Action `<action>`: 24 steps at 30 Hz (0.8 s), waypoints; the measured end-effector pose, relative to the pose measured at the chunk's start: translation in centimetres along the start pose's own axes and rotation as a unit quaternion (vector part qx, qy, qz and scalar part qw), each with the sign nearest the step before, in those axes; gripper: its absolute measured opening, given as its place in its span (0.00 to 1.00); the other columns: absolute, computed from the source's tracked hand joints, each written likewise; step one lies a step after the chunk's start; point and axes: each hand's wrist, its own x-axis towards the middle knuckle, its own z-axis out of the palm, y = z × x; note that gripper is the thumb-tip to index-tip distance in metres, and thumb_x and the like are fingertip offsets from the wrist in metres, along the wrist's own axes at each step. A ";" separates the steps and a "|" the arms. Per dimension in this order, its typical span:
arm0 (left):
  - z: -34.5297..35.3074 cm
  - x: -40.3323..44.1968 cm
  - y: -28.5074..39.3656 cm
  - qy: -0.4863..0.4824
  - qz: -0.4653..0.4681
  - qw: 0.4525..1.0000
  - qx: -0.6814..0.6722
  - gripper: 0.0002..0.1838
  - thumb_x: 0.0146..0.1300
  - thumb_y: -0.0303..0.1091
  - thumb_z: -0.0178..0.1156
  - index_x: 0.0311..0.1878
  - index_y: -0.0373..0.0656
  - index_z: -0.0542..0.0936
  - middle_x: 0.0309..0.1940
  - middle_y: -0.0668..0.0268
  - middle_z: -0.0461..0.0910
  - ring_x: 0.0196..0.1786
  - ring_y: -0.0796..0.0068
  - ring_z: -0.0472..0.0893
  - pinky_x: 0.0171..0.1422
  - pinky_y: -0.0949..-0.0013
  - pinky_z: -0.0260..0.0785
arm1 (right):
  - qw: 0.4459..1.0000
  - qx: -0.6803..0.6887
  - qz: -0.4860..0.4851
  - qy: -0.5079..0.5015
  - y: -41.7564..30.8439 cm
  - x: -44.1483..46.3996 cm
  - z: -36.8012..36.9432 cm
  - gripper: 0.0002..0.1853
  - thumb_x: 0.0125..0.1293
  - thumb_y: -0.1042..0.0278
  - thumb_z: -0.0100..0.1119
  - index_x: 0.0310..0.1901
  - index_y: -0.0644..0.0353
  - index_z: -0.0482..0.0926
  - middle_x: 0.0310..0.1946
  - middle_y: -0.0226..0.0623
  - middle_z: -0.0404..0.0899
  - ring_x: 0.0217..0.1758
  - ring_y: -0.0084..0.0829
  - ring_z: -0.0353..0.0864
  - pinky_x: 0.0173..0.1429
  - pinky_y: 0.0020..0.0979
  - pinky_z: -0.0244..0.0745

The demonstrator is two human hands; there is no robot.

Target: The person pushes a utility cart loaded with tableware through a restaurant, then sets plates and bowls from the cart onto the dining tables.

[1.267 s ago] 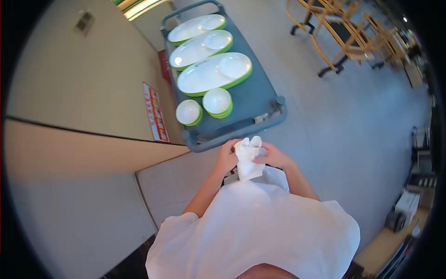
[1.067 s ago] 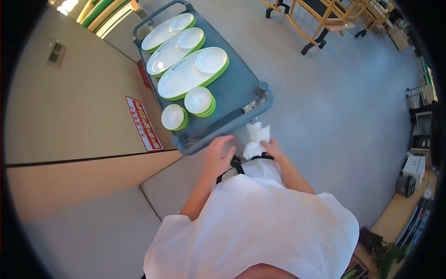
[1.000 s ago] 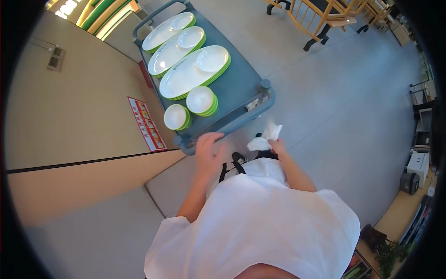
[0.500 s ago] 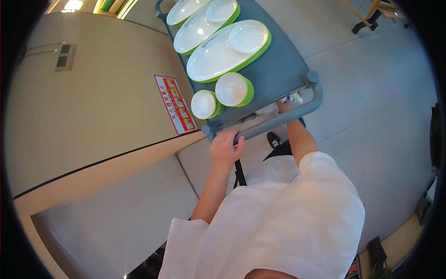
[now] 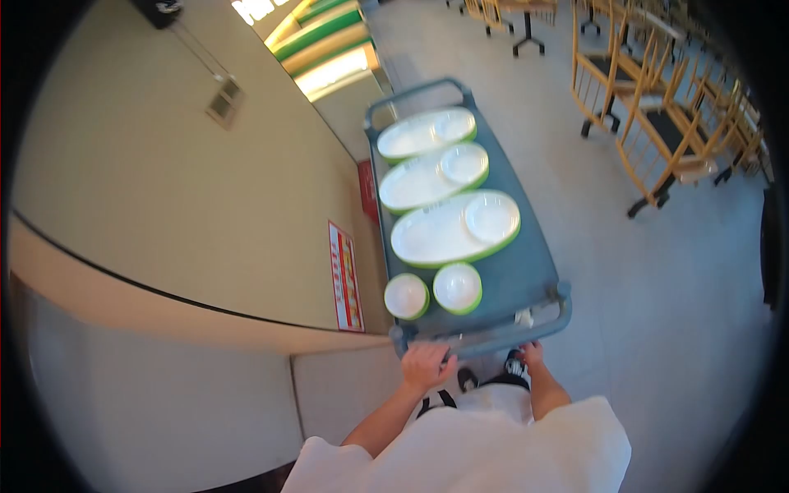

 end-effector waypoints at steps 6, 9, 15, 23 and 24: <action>-0.3 0.7 0.3 -0.010 -0.010 1.000 -0.013 0.11 0.55 0.46 0.71 0.35 0.50 0.88 0.27 0.72 0.86 0.29 0.69 0.83 0.34 0.62 0.71 | 0.928 0.270 -0.095 0.238 -14.7 -3.0 -6.9 0.27 0.75 0.38 0.54 0.63 0.51 0.75 0.43 0.32 0.82 0.35 0.27 0.77 0.38 0.31 0.67; 0.2 1.0 0.4 0.002 -0.014 1.000 -0.007 0.14 0.57 0.49 0.70 0.37 0.50 0.88 0.28 0.72 0.86 0.31 0.68 0.83 0.35 0.61 0.71 | 0.868 0.374 -0.202 0.255 -23.5 -7.1 -8.2 0.24 0.76 0.40 0.54 0.60 0.51 0.77 0.41 0.30 0.82 0.37 0.26 0.74 0.40 0.29 0.65; 1.3 1.9 0.1 0.012 -0.013 1.000 -0.013 0.13 0.51 0.46 0.70 0.35 0.50 0.89 0.27 0.70 0.87 0.29 0.68 0.84 0.35 0.62 0.72 | 0.746 -0.291 -0.576 0.166 -32.8 -16.3 -1.8 0.18 0.71 0.51 0.67 0.49 0.58 0.85 0.43 0.41 0.87 0.47 0.40 0.86 0.54 0.40 0.79; 1.4 3.9 -1.1 0.023 -0.005 1.000 0.000 0.13 0.52 0.47 0.69 0.35 0.49 0.89 0.27 0.70 0.86 0.31 0.69 0.83 0.36 0.62 0.71 | 0.736 -0.615 -0.280 0.036 -33.1 -18.6 4.1 0.33 0.67 0.28 0.54 0.41 0.52 0.91 0.38 0.44 0.91 0.47 0.50 0.90 0.56 0.49 0.82; 1.2 4.0 -1.4 0.035 0.007 0.999 0.013 0.13 0.52 0.47 0.69 0.35 0.50 0.88 0.26 0.70 0.85 0.31 0.69 0.83 0.36 0.62 0.70 | 0.730 -0.624 -0.277 0.037 -33.4 -18.8 4.3 0.31 0.68 0.29 0.55 0.41 0.52 0.91 0.37 0.42 0.91 0.45 0.47 0.90 0.54 0.48 0.82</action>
